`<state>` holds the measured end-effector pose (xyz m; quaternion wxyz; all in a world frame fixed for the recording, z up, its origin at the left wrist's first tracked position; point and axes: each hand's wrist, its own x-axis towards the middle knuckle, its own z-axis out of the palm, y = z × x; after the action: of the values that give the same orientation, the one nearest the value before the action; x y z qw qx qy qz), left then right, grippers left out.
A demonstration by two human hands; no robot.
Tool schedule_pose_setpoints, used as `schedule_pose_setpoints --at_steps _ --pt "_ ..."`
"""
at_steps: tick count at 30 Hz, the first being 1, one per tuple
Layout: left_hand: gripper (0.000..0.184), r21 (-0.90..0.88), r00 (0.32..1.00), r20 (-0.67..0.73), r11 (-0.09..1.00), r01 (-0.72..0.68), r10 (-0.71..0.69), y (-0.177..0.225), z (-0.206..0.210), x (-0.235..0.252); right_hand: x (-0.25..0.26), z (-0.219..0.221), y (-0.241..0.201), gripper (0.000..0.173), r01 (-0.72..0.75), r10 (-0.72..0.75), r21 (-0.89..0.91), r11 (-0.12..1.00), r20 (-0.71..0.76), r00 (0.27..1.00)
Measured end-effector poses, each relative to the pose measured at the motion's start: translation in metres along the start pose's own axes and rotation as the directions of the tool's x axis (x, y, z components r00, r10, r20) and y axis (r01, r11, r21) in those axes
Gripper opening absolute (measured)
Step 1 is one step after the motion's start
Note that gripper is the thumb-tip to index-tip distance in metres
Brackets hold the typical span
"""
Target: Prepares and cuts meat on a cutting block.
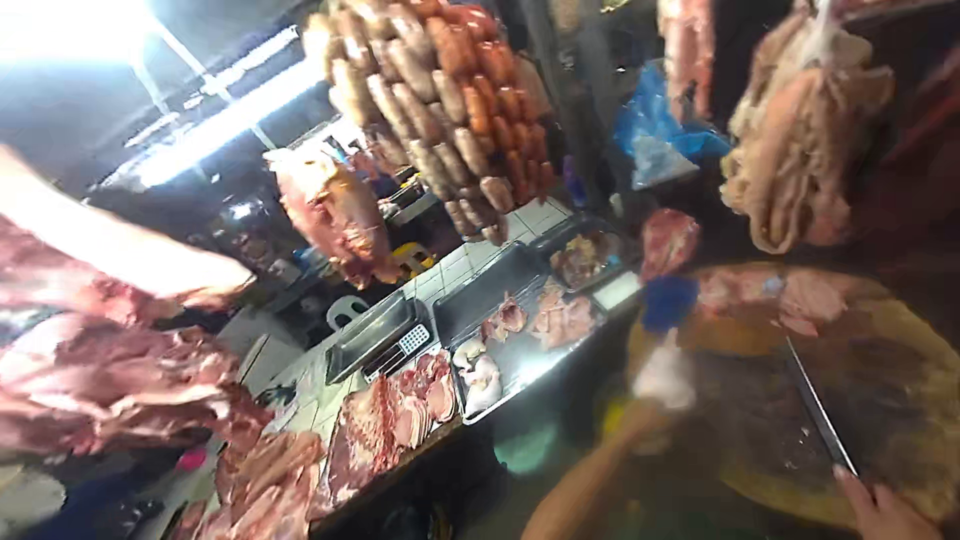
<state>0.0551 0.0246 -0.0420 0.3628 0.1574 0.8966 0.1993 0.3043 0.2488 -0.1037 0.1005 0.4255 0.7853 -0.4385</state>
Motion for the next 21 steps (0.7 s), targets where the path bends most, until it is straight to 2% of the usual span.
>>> schedule_pose_setpoints --at_steps 4,7,9,11,13,15,16,18,21 --pt "0.030 -0.457 0.984 0.178 0.887 0.068 0.016 0.042 -0.043 -0.011 0.003 0.014 0.011 0.079 0.059 -0.058 0.015 0.998 -0.081 0.995" --pt "0.031 -0.651 0.985 0.159 0.757 0.056 0.064 0.078 -0.066 -0.009 -0.004 0.020 0.009 0.078 0.068 -0.063 0.042 0.997 -0.110 0.992" --pt "0.033 -0.772 0.976 0.155 0.635 0.024 0.152 0.088 -0.075 -0.004 -0.005 0.022 0.010 0.076 0.076 -0.070 0.041 0.996 -0.126 0.990" --pt "0.031 -0.886 0.951 0.110 0.462 -0.037 0.288 0.087 -0.071 -0.003 -0.003 0.022 0.011 0.078 0.078 -0.073 0.027 0.997 -0.140 0.987" --pt "0.034 -0.982 0.904 0.009 0.174 -0.073 0.428 0.076 -0.054 -0.003 -0.001 0.023 0.012 0.080 0.061 -0.057 0.028 0.998 -0.135 0.989" --pt "0.034 -0.996 0.881 -0.051 -0.091 -0.009 0.470 0.055 -0.033 0.003 -0.001 0.020 0.010 0.079 0.030 -0.025 0.042 0.999 -0.104 0.994" --pt "0.036 -0.987 0.886 -0.039 -0.155 0.038 0.463 0.041 -0.027 0.008 -0.002 0.018 0.005 0.075 0.019 -0.014 0.047 0.999 -0.088 0.996" --pt "0.041 -0.980 0.920 0.070 -0.146 0.137 0.386 0.005 -0.013 0.016 -0.011 0.016 0.004 0.065 0.026 -0.020 0.063 0.998 -0.089 0.996" --pt "0.036 -0.975 0.952 0.217 -0.009 0.224 0.216 -0.040 0.014 0.023 -0.034 0.001 0.008 0.061 0.037 -0.043 -0.048 0.998 -0.124 0.991"
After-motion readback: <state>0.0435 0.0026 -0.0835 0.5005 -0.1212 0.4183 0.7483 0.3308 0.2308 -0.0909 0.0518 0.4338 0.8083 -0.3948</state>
